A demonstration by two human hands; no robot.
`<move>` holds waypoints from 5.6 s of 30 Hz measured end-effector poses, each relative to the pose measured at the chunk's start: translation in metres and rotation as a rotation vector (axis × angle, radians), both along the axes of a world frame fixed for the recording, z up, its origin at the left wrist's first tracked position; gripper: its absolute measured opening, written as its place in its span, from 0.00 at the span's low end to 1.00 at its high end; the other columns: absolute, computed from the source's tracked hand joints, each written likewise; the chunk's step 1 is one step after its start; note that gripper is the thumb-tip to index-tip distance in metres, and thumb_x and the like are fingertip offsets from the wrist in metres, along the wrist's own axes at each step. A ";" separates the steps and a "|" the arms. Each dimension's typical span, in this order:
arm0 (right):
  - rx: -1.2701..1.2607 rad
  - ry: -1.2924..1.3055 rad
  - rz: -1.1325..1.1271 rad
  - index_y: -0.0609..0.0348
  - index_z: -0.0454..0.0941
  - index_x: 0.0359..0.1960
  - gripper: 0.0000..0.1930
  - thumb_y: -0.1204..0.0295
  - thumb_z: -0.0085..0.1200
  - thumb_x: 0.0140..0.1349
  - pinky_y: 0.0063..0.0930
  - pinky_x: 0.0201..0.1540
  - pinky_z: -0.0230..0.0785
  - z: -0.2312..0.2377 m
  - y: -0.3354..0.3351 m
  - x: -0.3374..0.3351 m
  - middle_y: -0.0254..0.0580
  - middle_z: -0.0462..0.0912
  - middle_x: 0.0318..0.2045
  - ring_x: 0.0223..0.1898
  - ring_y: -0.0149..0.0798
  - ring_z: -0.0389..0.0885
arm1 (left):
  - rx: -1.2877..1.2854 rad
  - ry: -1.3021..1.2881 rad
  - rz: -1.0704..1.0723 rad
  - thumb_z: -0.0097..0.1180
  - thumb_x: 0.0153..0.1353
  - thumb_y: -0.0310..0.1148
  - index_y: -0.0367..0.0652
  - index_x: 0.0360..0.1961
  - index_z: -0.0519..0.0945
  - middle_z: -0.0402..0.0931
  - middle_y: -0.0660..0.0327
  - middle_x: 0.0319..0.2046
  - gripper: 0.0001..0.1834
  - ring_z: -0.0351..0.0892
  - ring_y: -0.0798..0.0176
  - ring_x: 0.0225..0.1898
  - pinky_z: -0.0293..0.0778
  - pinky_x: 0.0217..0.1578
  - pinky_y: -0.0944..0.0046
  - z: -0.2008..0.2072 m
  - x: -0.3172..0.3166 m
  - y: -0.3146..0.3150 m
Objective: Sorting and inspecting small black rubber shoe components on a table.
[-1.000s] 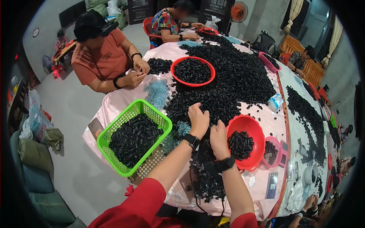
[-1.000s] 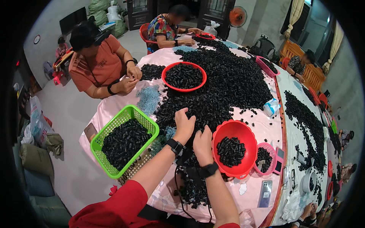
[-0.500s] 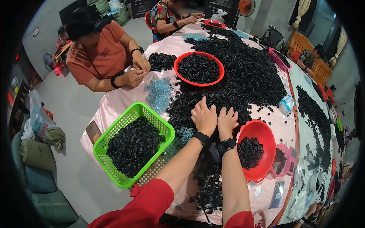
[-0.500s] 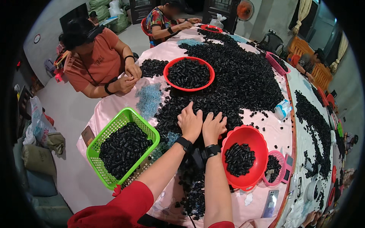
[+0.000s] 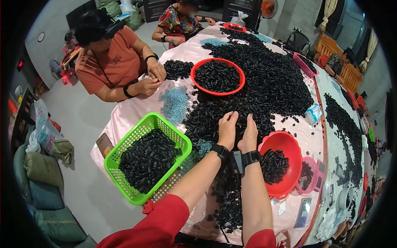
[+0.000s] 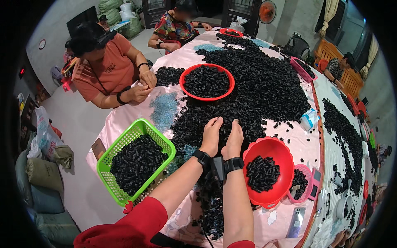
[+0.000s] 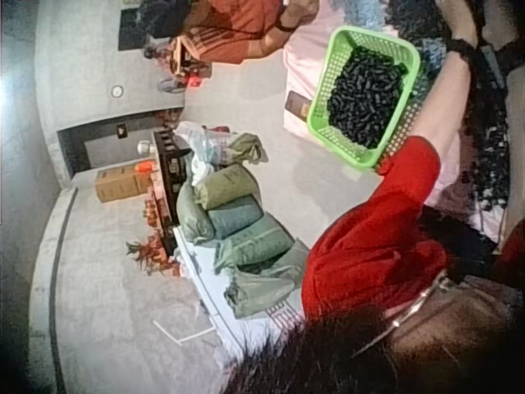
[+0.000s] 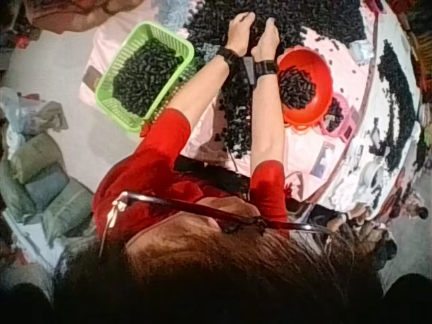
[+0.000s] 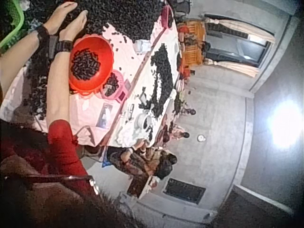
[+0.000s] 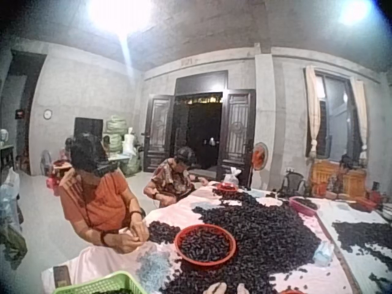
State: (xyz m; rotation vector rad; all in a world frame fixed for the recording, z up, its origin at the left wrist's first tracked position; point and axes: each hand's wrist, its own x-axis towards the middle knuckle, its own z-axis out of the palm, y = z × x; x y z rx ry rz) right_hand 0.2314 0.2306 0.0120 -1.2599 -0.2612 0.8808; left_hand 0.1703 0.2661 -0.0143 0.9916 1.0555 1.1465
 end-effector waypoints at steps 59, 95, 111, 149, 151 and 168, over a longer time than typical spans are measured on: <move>-0.152 -0.796 0.750 0.65 0.71 0.66 0.30 0.51 0.42 0.76 0.45 0.69 0.59 0.011 -0.238 -0.121 0.65 0.59 0.72 0.73 0.59 0.59 | 0.136 0.063 0.051 0.41 0.78 0.37 0.28 0.66 0.68 0.67 0.47 0.67 0.25 0.65 0.54 0.69 0.59 0.69 0.61 -0.013 -0.218 -0.250; -0.029 0.146 0.682 0.74 0.59 0.69 0.25 0.79 0.44 0.71 0.44 0.51 0.85 0.012 -0.235 -0.118 0.54 0.64 0.66 0.61 0.47 0.74 | 0.665 0.878 0.083 0.58 0.60 0.26 0.43 0.49 0.83 0.77 0.55 0.50 0.14 0.70 0.45 0.55 0.66 0.56 0.49 -0.003 -0.213 -0.253; 0.378 0.553 0.724 0.64 0.55 0.73 0.28 0.78 0.44 0.73 0.54 0.61 0.76 0.009 -0.259 -0.102 0.43 0.58 0.73 0.73 0.52 0.59 | 0.438 0.609 -0.105 0.56 0.66 0.27 0.40 0.49 0.82 0.80 0.57 0.48 0.12 0.79 0.56 0.48 0.74 0.50 0.58 0.018 -0.223 -0.275; -0.207 -1.434 0.352 0.61 0.81 0.45 0.13 0.86 0.57 0.58 0.37 0.37 0.73 -0.012 -0.414 -0.097 0.48 0.77 0.34 0.34 0.49 0.79 | 0.172 0.305 -0.970 0.51 0.70 0.26 0.41 0.51 0.81 0.80 0.61 0.41 0.11 0.78 0.63 0.46 0.75 0.48 0.63 0.003 -0.224 -0.347; -0.227 -1.477 0.374 0.60 0.81 0.45 0.14 0.85 0.57 0.59 0.37 0.37 0.73 -0.017 -0.412 -0.094 0.47 0.77 0.34 0.35 0.49 0.79 | 0.292 0.344 -0.953 0.51 0.68 0.27 0.41 0.47 0.81 0.80 0.59 0.42 0.10 0.78 0.57 0.46 0.73 0.50 0.59 0.003 -0.218 -0.351; -0.108 -1.594 0.483 0.52 0.83 0.49 0.19 0.79 0.59 0.53 0.37 0.34 0.73 -0.018 -0.398 -0.113 0.38 0.77 0.36 0.31 0.43 0.79 | 0.298 0.455 -1.135 0.53 0.66 0.28 0.39 0.47 0.81 0.80 0.53 0.43 0.10 0.77 0.47 0.50 0.71 0.53 0.53 0.001 -0.230 -0.351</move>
